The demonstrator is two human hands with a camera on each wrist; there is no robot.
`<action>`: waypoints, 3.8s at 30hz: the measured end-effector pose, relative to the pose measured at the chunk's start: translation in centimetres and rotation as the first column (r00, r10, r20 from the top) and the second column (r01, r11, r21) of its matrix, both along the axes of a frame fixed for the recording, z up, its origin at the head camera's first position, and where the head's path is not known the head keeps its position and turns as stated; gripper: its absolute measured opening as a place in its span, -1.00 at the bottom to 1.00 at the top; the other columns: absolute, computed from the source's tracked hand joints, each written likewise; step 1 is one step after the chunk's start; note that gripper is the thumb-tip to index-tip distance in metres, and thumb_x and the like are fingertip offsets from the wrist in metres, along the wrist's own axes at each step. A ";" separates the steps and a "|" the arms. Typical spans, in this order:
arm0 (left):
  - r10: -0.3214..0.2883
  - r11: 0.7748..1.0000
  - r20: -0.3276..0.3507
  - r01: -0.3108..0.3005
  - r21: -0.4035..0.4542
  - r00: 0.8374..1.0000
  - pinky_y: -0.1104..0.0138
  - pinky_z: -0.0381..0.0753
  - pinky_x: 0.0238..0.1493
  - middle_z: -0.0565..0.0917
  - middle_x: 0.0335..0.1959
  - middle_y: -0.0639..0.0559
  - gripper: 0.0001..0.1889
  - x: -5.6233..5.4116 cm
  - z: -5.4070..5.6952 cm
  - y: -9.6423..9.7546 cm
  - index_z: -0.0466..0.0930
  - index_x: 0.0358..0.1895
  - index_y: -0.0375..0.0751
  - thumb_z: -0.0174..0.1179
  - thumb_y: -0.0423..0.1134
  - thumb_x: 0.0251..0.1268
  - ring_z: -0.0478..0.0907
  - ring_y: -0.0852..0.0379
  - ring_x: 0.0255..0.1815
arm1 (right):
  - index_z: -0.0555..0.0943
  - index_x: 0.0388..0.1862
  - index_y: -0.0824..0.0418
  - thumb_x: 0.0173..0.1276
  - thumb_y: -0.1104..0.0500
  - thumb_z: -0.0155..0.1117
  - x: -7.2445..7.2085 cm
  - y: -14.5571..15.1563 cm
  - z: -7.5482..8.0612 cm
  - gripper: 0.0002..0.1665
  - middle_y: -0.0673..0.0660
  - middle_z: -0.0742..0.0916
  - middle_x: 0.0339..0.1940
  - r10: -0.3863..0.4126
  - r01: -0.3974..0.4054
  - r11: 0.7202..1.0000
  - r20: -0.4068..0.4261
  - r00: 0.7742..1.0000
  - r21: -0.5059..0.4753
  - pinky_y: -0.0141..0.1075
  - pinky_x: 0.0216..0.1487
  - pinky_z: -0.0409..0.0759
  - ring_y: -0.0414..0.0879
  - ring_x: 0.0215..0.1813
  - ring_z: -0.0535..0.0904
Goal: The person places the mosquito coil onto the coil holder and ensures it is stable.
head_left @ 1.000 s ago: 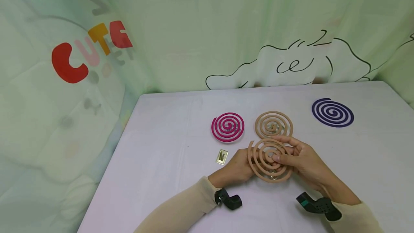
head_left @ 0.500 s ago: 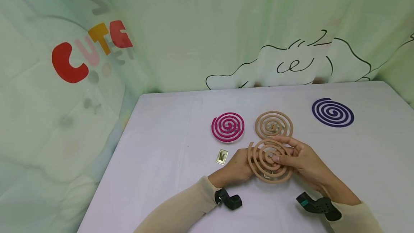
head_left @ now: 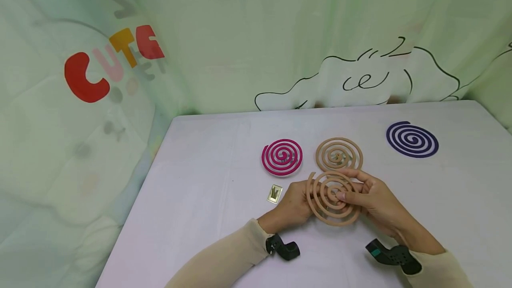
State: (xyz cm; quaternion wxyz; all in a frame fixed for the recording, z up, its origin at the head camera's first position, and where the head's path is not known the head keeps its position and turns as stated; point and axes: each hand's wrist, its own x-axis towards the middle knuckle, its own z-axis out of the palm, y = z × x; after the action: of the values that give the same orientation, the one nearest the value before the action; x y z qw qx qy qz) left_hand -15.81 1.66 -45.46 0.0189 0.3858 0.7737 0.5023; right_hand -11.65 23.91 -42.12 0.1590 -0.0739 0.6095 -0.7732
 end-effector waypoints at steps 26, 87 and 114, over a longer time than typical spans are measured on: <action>0.021 0.999 0.041 -0.023 0.039 0.999 0.65 0.48 -0.31 0.83 -0.29 -0.10 -0.87 0.0 0.0 0.1 0.82 -0.15 -0.32 0.34 -0.36 0.35 0.43 0.56 -0.35 | 0.46 0.33 0.01 0.47 0.54 0.16 0.0 -0.2 -0.3 -0.39 0.15 0.81 -0.21 -0.024 0.022 0.999 -0.048 0.999 -0.042 -0.31 -0.27 0.77 -0.12 -0.27 0.79; 0.027 0.997 0.030 -0.029 0.068 0.999 0.62 0.57 -0.24 0.82 -0.29 -0.11 -0.88 0.2 0.2 -0.1 0.81 -0.15 -0.32 0.36 -0.37 0.34 0.49 0.56 -0.28 | 0.39 0.38 0.14 0.49 0.43 0.23 -0.1 -0.2 -0.5 -0.45 0.10 0.82 -0.17 -0.049 0.046 0.995 0.024 0.999 0.087 -0.32 -0.26 0.75 -0.14 -0.22 0.76; 0.033 0.998 0.028 -0.032 -0.052 0.999 0.67 0.51 -0.25 0.80 -0.29 -0.08 -0.88 0.0 0.2 0.0 0.76 -0.10 -0.29 0.32 -0.35 0.40 0.44 0.50 -0.32 | 0.50 0.31 -0.03 0.51 0.36 0.28 -0.1 -0.2 -0.1 -0.51 0.10 0.78 -0.20 -0.070 0.059 0.989 0.075 0.995 0.139 -0.35 -0.28 0.72 -0.18 -0.22 0.74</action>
State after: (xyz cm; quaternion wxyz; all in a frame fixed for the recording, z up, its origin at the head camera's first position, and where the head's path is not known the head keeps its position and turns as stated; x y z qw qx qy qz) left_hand -15.79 1.65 -45.28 0.0318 0.3652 0.7921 0.4880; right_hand -11.78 23.76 -42.18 0.1626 -0.0122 0.6562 -0.7368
